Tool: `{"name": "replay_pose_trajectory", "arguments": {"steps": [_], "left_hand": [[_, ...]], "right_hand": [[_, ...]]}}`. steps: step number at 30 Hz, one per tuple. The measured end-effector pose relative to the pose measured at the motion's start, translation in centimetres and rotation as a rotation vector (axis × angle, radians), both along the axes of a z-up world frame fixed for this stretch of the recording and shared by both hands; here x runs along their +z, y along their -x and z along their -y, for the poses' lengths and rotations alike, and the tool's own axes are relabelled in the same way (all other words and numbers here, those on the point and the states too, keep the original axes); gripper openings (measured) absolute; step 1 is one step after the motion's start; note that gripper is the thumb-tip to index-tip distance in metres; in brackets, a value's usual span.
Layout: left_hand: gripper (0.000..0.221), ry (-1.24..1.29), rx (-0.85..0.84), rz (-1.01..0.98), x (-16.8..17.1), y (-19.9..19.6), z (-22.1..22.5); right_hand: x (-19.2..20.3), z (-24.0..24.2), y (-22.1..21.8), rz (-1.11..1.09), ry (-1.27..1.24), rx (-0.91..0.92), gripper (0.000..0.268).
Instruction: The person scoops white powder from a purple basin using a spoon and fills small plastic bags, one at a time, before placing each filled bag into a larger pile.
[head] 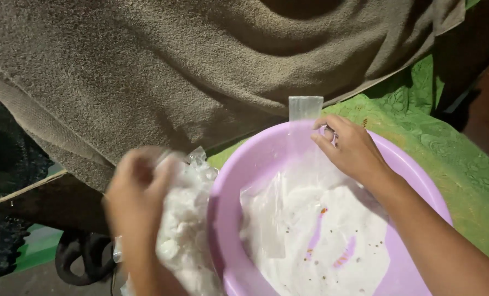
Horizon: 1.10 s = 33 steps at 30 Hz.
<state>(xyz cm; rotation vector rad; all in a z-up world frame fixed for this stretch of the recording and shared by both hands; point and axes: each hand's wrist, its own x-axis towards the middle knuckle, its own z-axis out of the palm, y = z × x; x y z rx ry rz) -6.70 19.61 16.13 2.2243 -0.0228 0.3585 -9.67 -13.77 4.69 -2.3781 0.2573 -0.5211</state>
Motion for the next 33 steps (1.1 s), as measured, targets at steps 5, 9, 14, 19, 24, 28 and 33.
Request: {"name": "replay_pose_trajectory", "arguments": {"steps": [5, 9, 14, 19, 24, 28, 33], "left_hand": [[0.014, -0.276, 0.178, -0.334, -9.0, -1.4, -5.9], [0.018, -0.39, 0.107, -0.56, -8.2, -1.8, -5.6], [0.031, -0.488, 0.039, -0.36, -7.0, -2.9, -1.0], [0.02, -0.654, -0.375, -0.218, -12.6, -7.8, 11.7], [0.016, -0.875, -0.509, -0.161, -23.6, -9.2, 18.6], [0.044, -0.738, -0.486, -0.007, -18.8, -6.1, 18.3], [0.049, -0.084, -0.573, -0.159, -23.7, -10.5, 19.2]], "right_hand": [[0.1, -0.1, 0.0, 0.014, 0.008, 0.022, 0.013], [0.7, 0.0, 0.2, 0.017, 0.007, 0.034, 0.009], [2.3, 0.1, 0.4, -0.029, -0.166, -0.13, 0.019], [-0.3, 2.5, 0.0, 0.077, -0.181, -0.236, 0.018], [0.0, 2.2, -0.1, 0.086, -0.2, -0.248, 0.02], [0.1, 2.3, -0.3, 0.068, -0.217, -0.263, 0.019], [0.7, 2.0, -0.1, 0.043, -0.214, -0.259, 0.02]]}}
